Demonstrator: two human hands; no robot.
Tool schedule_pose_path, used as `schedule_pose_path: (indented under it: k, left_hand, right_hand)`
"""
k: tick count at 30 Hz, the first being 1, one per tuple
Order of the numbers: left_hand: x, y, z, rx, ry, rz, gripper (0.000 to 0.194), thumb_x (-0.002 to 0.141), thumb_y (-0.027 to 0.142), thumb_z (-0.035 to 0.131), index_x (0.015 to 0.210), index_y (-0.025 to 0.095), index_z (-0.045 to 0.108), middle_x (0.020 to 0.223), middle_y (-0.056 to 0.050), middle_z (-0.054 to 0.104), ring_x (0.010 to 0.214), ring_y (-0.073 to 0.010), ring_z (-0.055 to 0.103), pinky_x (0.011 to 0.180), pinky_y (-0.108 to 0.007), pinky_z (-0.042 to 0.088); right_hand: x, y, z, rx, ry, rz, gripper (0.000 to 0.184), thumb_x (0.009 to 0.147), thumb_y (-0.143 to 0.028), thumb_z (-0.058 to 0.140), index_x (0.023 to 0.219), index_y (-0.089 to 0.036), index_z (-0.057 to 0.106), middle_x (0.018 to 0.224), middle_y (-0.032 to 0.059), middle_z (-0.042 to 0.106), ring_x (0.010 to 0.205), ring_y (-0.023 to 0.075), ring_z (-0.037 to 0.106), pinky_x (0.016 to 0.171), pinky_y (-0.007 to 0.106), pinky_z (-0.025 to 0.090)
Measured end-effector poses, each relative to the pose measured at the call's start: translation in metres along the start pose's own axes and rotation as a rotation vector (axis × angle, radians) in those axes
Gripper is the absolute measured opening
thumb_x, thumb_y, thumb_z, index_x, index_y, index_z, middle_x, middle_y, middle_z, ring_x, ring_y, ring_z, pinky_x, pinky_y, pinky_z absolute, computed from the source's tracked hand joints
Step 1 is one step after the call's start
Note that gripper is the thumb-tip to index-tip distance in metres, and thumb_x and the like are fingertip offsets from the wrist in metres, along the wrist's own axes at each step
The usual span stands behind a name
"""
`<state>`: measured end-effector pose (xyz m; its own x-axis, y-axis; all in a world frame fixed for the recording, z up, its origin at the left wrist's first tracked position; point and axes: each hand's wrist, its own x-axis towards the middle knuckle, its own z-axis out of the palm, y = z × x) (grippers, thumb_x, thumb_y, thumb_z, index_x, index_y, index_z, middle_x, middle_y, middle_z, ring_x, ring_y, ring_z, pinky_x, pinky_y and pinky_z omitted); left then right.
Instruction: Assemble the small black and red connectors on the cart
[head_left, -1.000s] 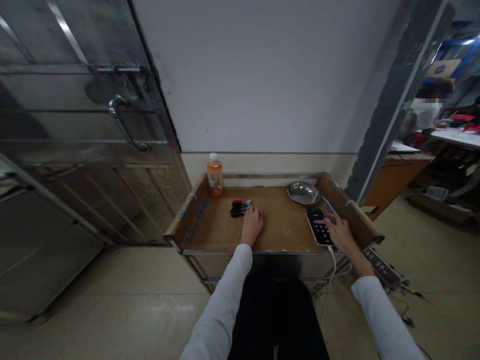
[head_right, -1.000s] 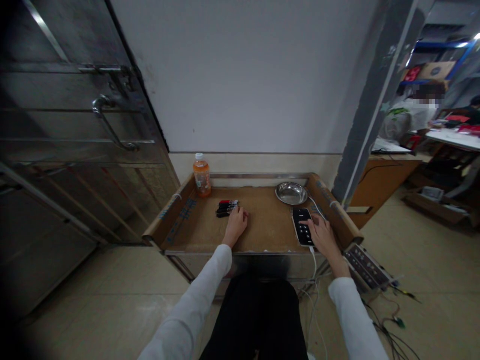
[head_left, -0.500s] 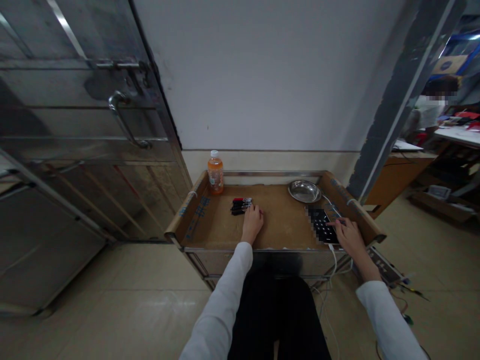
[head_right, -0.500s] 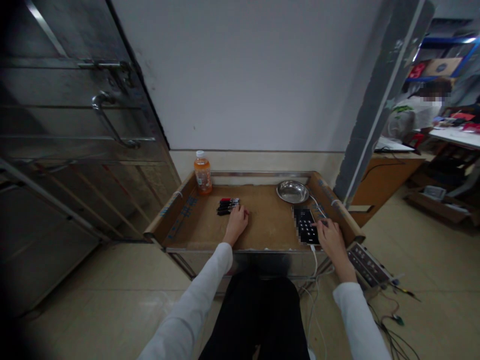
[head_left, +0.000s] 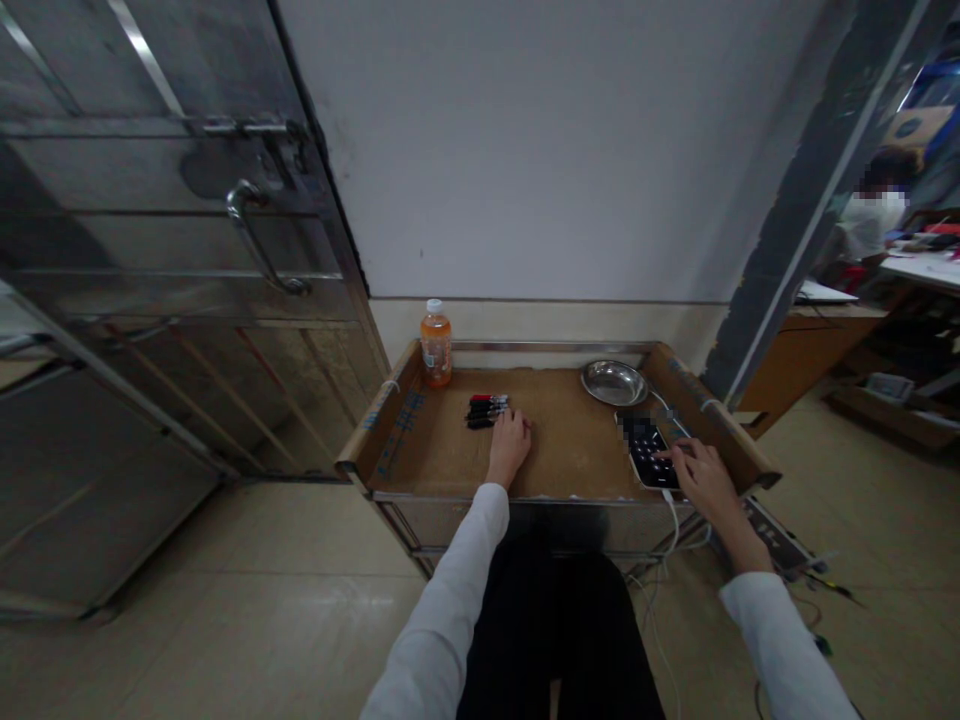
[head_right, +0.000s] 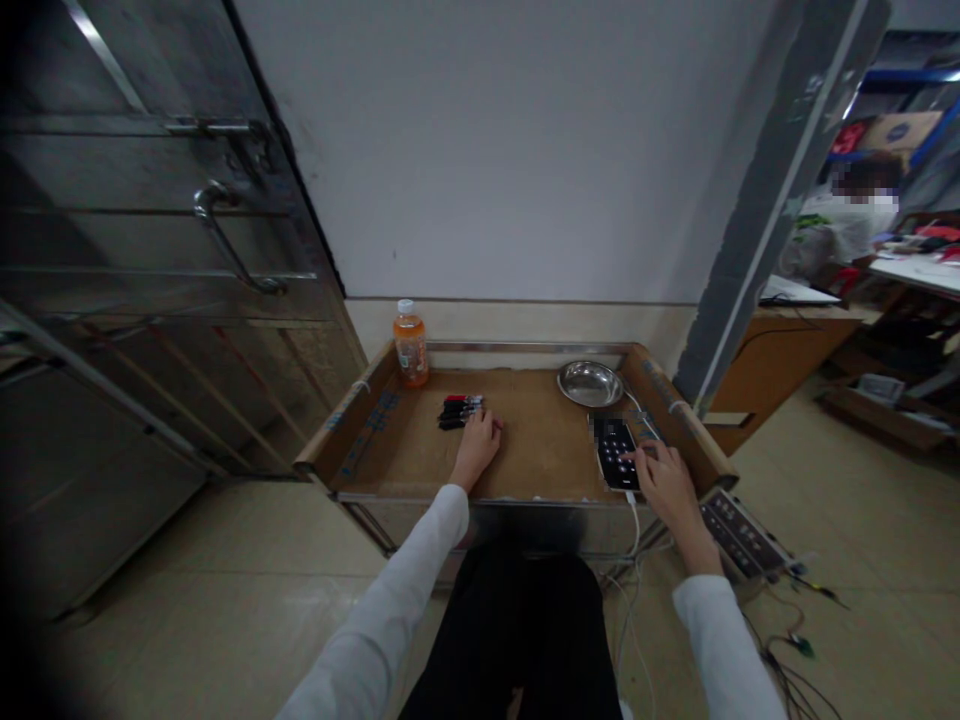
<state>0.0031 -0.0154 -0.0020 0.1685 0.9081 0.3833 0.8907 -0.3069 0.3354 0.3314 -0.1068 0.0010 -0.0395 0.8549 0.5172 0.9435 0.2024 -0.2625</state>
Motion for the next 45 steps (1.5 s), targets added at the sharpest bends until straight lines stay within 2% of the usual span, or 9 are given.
schedule_pose_path:
  k: [5,9,15,20,24,27,33,41,45]
  left_hand:
    - [-0.001,0.001,0.0,-0.01,0.022,0.027,0.013,0.086,0.009,0.042,0.09,0.014,0.053,0.097,-0.013,0.056,0.097,-0.0235,0.055,0.089,-0.038,0.042]
    - [-0.001,0.002,-0.001,-0.015,0.019,0.053,0.014,0.084,0.008,0.042,0.089,0.015,0.053,0.098,-0.012,0.057,0.099,-0.0227,0.054,0.09,-0.038,0.042]
    - [-0.001,0.004,-0.001,0.083,0.01,0.036,0.019,0.086,0.011,0.04,0.098,0.013,0.054,0.104,-0.013,0.057,0.103,-0.0236,0.054,0.092,-0.037,0.042]
    - [-0.002,0.007,-0.003,0.228,0.13,-0.169,0.03,0.088,0.009,0.032,0.108,0.01,0.053,0.112,-0.017,0.056,0.104,-0.0254,0.054,0.09,-0.039,0.043]
    - [-0.006,0.008,-0.002,0.312,0.209,-0.341,0.033,0.089,0.012,0.03,0.114,0.006,0.051,0.116,-0.021,0.053,0.109,-0.0282,0.052,0.091,-0.041,0.042]
    - [-0.007,0.008,0.0,0.334,0.201,-0.385,0.037,0.089,0.018,0.034,0.119,0.003,0.049,0.121,-0.024,0.051,0.113,-0.0313,0.049,0.094,-0.043,0.041]
    - [-0.006,0.008,0.001,0.309,0.184,-0.372,0.038,0.089,0.018,0.034,0.12,0.003,0.048,0.121,-0.024,0.052,0.113,-0.0306,0.05,0.094,-0.044,0.041]
    - [-0.007,0.009,-0.005,0.233,0.204,-0.325,0.029,0.088,0.014,0.032,0.109,0.006,0.051,0.11,-0.022,0.055,0.106,-0.0301,0.051,0.09,-0.045,0.041]
    - [-0.007,0.008,-0.004,0.215,0.172,-0.222,0.027,0.091,0.015,0.03,0.106,0.007,0.051,0.107,-0.02,0.057,0.104,-0.0286,0.052,0.091,-0.045,0.041]
  right_hand:
    - [0.014,-0.015,0.001,0.05,0.078,0.074,0.056,0.096,-0.043,0.021,0.095,-0.021,0.072,0.097,0.0119,0.059,0.087,0.0237,0.051,0.088,0.042,0.04]
    - [0.03,-0.053,0.015,0.223,0.085,0.098,0.059,0.096,-0.047,0.019,0.094,-0.021,0.072,0.096,0.0116,0.059,0.09,0.0234,0.052,0.088,0.041,0.039]
    - [0.054,-0.126,0.061,0.573,-0.049,0.032,0.053,0.095,-0.05,0.024,0.091,-0.023,0.07,0.093,0.0087,0.062,0.094,0.0209,0.055,0.09,0.036,0.04]
    - [0.075,-0.163,0.104,0.795,-0.089,0.06,0.041,0.092,-0.047,0.036,0.091,-0.022,0.07,0.095,0.0072,0.065,0.095,0.0187,0.058,0.09,0.033,0.043]
    - [0.084,-0.168,0.126,0.887,-0.07,0.156,0.035,0.087,-0.042,0.042,0.089,-0.022,0.069,0.098,0.007,0.067,0.095,0.0187,0.06,0.091,0.034,0.044]
    - [0.085,-0.163,0.133,0.949,-0.075,0.228,0.035,0.085,-0.044,0.044,0.091,-0.021,0.069,0.096,0.0071,0.068,0.091,0.019,0.061,0.087,0.034,0.046]
    - [0.083,-0.16,0.134,1.12,-0.109,0.304,0.037,0.081,-0.05,0.049,0.087,-0.019,0.069,0.092,0.0077,0.07,0.083,0.0182,0.064,0.081,0.033,0.05]
    - [0.083,-0.163,0.133,1.201,-0.091,0.348,0.035,0.078,-0.052,0.056,0.084,-0.02,0.069,0.087,0.0057,0.07,0.08,0.0172,0.063,0.077,0.031,0.05]
    - [0.083,-0.162,0.133,1.22,-0.098,0.352,0.036,0.078,-0.053,0.056,0.084,-0.02,0.069,0.087,0.0055,0.069,0.08,0.0173,0.062,0.077,0.031,0.049]
